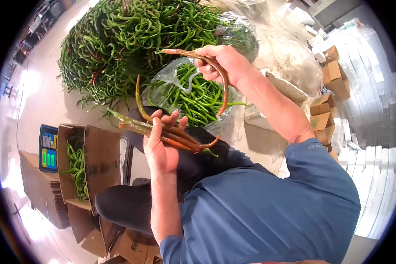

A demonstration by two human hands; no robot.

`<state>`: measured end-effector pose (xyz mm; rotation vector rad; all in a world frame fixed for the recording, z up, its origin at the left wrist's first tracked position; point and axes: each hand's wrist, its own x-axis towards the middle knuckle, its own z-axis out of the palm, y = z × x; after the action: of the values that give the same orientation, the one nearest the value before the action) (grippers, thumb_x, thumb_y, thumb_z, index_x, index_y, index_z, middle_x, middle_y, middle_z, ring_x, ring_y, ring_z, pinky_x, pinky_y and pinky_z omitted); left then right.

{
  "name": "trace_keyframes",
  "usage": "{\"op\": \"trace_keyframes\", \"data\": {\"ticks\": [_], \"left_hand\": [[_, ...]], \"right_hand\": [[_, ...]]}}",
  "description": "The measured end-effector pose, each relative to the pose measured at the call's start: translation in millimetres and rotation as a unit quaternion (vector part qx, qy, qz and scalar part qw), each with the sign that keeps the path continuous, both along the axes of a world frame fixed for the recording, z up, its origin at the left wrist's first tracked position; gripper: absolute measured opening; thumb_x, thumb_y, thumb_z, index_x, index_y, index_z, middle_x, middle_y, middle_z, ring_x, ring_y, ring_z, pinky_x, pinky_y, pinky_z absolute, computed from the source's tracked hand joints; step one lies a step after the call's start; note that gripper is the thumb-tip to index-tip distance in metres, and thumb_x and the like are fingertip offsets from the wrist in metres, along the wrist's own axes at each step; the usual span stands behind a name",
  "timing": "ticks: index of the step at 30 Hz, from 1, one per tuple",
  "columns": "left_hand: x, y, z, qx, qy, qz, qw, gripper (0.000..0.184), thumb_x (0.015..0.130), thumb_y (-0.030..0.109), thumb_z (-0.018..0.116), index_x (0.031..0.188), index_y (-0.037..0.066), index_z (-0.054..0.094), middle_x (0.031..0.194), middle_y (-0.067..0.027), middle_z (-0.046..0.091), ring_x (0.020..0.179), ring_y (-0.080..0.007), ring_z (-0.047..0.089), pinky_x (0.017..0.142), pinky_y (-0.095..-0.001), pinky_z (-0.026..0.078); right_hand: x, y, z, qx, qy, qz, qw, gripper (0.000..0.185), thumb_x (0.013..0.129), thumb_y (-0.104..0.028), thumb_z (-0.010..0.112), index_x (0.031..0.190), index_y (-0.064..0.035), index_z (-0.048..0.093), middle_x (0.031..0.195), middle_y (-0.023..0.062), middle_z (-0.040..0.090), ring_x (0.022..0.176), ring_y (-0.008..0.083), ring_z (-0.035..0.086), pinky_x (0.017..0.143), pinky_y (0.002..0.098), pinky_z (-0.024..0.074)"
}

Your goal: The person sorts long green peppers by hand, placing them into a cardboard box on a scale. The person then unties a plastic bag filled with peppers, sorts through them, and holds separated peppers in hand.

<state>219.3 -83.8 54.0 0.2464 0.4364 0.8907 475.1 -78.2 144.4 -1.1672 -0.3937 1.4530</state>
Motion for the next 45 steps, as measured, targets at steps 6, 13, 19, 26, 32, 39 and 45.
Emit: {"op": "trace_keyframes", "data": {"ticks": [6, 13, 19, 26, 32, 39, 45], "left_hand": [[2, 0, 0, 0.036, -0.006, -0.026, 0.999, 0.026, 0.101, 0.014, 0.053, 0.124, 0.003, 0.052, 0.117, -0.0158, 0.064, 0.121, -0.0343, 0.057, 0.106, -0.0599, 0.042], [5, 0, -1, 0.028, -0.022, -0.02, 0.999, 0.032, 0.098, 0.011, 0.058, 0.128, 0.005, 0.048, 0.123, -0.0157, 0.06, 0.122, -0.0343, 0.056, 0.102, -0.0567, 0.046], [3, 3, -4, 0.019, -0.03, -0.002, 0.999, 0.037, 0.102, 0.022, 0.053, 0.133, 0.003, 0.047, 0.126, -0.0145, 0.057, 0.116, -0.0265, 0.057, 0.103, -0.0442, 0.046], [4, 13, -3, -0.006, -0.051, 0.014, 0.999, 0.036, 0.102, 0.022, 0.054, 0.131, 0.003, 0.049, 0.132, -0.0146, 0.055, 0.122, -0.026, 0.053, 0.107, -0.0434, 0.042], [-4, 19, -6, -0.046, -0.185, 0.011, 0.982, 0.018, 0.103, 0.018, 0.047, 0.113, 0.006, 0.055, 0.113, -0.0117, 0.065, 0.123, -0.0292, 0.055, 0.112, -0.0615, 0.036], [-38, 39, 7, 0.013, -0.111, 0.101, 0.989, 0.02, 0.101, 0.019, 0.052, 0.115, 0.005, 0.055, 0.108, -0.0099, 0.062, 0.111, -0.0269, 0.059, 0.11, -0.0584, 0.038], [-137, 75, 35, 0.14, -0.141, 0.154, 0.968, 0.028, 0.099, 0.017, 0.052, 0.122, 0.001, 0.048, 0.124, -0.0121, 0.054, 0.132, -0.0357, 0.04, 0.119, -0.0582, 0.018]], "right_hand": [[-9, 7, -10, 0.002, -0.048, 0.025, 0.999, 0.018, 0.092, -0.014, 0.059, 0.091, 0.0035, 0.06, 0.075, 0.0081, 0.059, 0.056, 0.0103, 0.05, 0.042, 0.0229, 0.0343], [-76, -21, -8, 0.115, -0.428, 0.098, 0.891, 0.024, 0.094, -0.01, 0.062, 0.113, 0.0045, 0.06, 0.085, 0.0054, 0.067, 0.069, 0.0082, 0.06, 0.056, 0.021, 0.0464], [-108, -38, -34, 0.161, -0.553, 0.118, 0.809, 0.024, 0.088, -0.013, 0.067, 0.108, -0.0011, 0.061, 0.09, 0.0187, 0.07, 0.081, 0.0311, 0.07, 0.073, 0.0381, 0.055], [-94, -15, -36, 0.282, -0.592, 0.202, 0.727, 0.015, 0.087, -0.01, 0.067, 0.1, -0.0021, 0.068, 0.093, 0.0144, 0.067, 0.085, 0.0303, 0.066, 0.073, 0.0352, 0.0526], [-51, -19, -13, 0.19, -0.543, 0.065, 0.816, 0.014, 0.094, -0.01, 0.066, 0.103, -0.0006, 0.069, 0.092, 0.0054, 0.068, 0.084, 0.0071, 0.061, 0.072, 0.0206, 0.0493], [24, -78, -111, 0.003, -0.644, 0.114, 0.757, 0.02, 0.091, -0.017, 0.064, 0.105, -0.0026, 0.068, 0.098, 0.0128, 0.07, 0.09, 0.0216, 0.067, 0.081, 0.0326, 0.0526], [8, -140, -210, -0.085, -0.666, 0.187, 0.717, 0.015, 0.087, -0.018, 0.062, 0.094, -0.0062, 0.07, 0.087, 0.0165, 0.069, 0.084, 0.0371, 0.066, 0.073, 0.0447, 0.0523]]}}
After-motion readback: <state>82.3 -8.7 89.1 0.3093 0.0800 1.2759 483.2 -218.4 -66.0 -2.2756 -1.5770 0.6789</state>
